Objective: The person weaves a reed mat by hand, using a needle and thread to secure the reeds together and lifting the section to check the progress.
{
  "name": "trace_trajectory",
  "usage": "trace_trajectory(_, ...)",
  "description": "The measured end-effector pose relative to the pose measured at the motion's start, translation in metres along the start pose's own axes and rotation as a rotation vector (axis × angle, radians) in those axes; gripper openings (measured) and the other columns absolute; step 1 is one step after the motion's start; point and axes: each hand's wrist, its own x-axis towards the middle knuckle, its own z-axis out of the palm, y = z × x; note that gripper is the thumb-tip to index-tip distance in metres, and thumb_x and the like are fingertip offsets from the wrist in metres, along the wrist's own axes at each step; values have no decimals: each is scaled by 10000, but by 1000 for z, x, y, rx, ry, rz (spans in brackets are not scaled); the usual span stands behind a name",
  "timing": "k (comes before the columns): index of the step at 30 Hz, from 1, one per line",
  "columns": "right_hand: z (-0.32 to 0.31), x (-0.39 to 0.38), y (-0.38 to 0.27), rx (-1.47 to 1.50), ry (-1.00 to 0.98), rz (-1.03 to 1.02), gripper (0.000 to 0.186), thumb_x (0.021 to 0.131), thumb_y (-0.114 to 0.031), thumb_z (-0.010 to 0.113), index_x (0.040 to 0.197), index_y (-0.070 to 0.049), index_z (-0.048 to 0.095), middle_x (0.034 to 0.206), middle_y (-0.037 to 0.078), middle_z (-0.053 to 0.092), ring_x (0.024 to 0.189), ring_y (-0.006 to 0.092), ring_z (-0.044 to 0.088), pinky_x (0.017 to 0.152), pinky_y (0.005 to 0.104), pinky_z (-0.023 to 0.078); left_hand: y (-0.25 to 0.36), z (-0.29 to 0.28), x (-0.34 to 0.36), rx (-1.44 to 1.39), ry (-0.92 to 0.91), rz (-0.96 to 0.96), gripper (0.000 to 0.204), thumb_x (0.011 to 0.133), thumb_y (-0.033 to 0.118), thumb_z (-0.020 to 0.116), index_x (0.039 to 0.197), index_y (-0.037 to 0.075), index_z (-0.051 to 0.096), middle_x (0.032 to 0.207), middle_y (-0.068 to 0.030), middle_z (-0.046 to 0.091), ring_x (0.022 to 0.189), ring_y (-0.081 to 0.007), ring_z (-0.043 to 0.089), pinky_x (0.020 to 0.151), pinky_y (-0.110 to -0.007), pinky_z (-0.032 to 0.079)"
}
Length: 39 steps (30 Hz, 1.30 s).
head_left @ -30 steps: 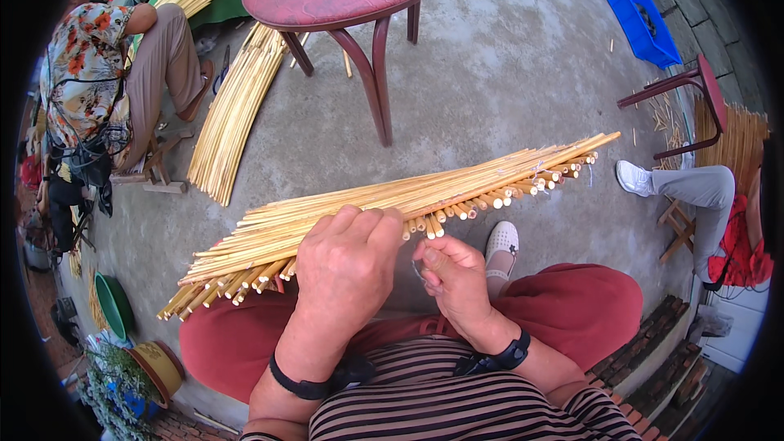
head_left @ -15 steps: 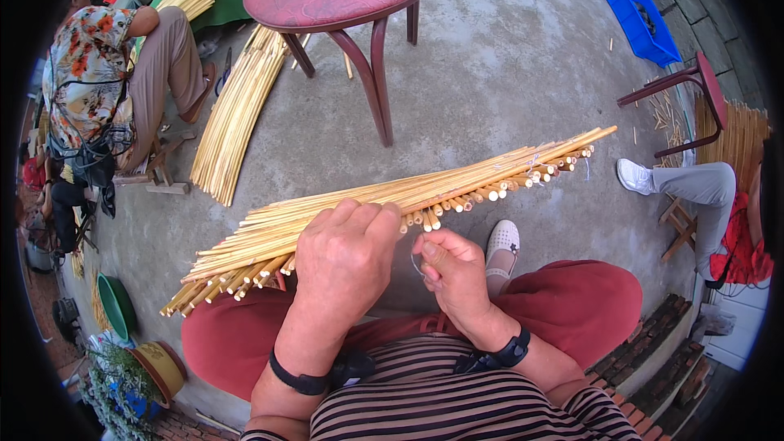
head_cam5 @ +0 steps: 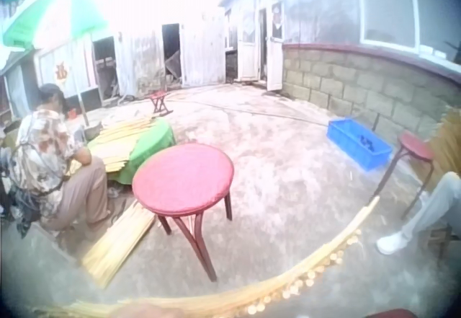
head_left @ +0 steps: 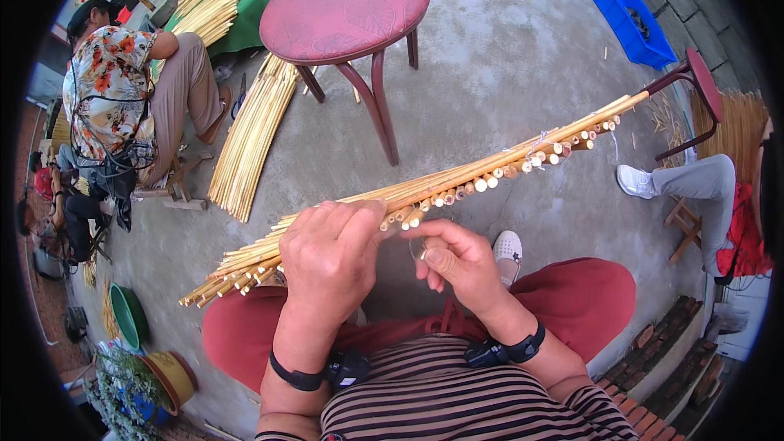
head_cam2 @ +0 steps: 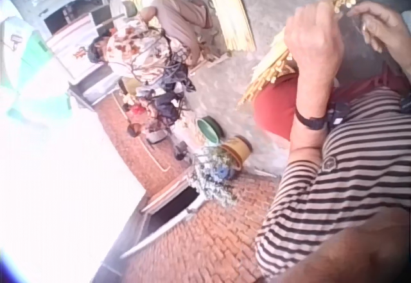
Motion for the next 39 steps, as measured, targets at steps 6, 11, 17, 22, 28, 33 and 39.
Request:
trace_trajectory(6, 4, -16, -26, -111, 79, -268, 292, 958, -206, 619, 1183, -19, 622, 808, 37, 652, 672, 71, 590, 591, 216, 484, 18, -8, 8, -149, 64, 19, 233, 699, 20, 760, 923, 27, 698, 773, -101, 680, 675, -266, 642, 609, -355, 490)
trace_trajectory(11, 10, -17, -63, -218, 206, -281, 209, 947, -155, 631, 1095, -9, 650, 760, 25, 644, 659, 66, 583, 583, 224, 470, 26, 3, 14, -325, 183, -2, 203, 709, 28, 758, 901, 53, 697, 762, -93, 685, 680, -268, 660, 604, -361, 505)
trace_trajectory(17, 5, -32, -66, -338, 282, -186, 161, 941, -127, 640, 1034, -10, 700, 671, -36, 600, 589, 26, 499, 530, 210, 404, 33, 12, 1, -408, 196, -44, 209, 776, -23, 722, 980, 19, 701, 873, -127, 714, 753, -237, 686, 661, -312, 524)
trace_trajectory(22, 12, -46, -64, -210, 245, -135, 165, 957, -127, 621, 1037, -8, 701, 663, -48, 576, 551, 17, 456, 498, 197, 367, 43, 14, -9, -425, 322, 50, 305, 746, -1, 726, 1041, 67, 690, 874, -101, 710, 771, -260, 689, 651, -344, 513)
trace_trajectory(28, 8, -88, -53, -75, 208, 89, 172, 974, -148, 604, 992, -5, 698, 626, -48, 524, 508, 19, 420, 459, 186, 319, 60, 16, -37, -409, 305, 122, 326, 725, -18, 710, 1036, 80, 693, 885, -86, 696, 774, -240, 676, 642, -343, 479)
trace_trajectory(33, -11, -116, -40, 142, 206, 119, 146, 981, -123, 577, 955, -10, 665, 603, -30, 498, 478, 26, 382, 439, 186, 298, 82, 12, -44, -444, 231, 163, 310, 712, 7, 746, 1009, 68, 683, 909, -85, 682, 758, -253, 661, 654, -351, 484)
trace_trajectory(39, -23, -131, -35, 255, 255, 68, 135, 984, -111, 566, 973, -6, 649, 603, -26, 464, 484, 29, 361, 434, 183, 266, 95, 26, -45, -425, 244, 219, 304, 695, 17, 777, 977, 51, 667, 932, -106, 668, 760, -274, 650, 647, -362, 492)
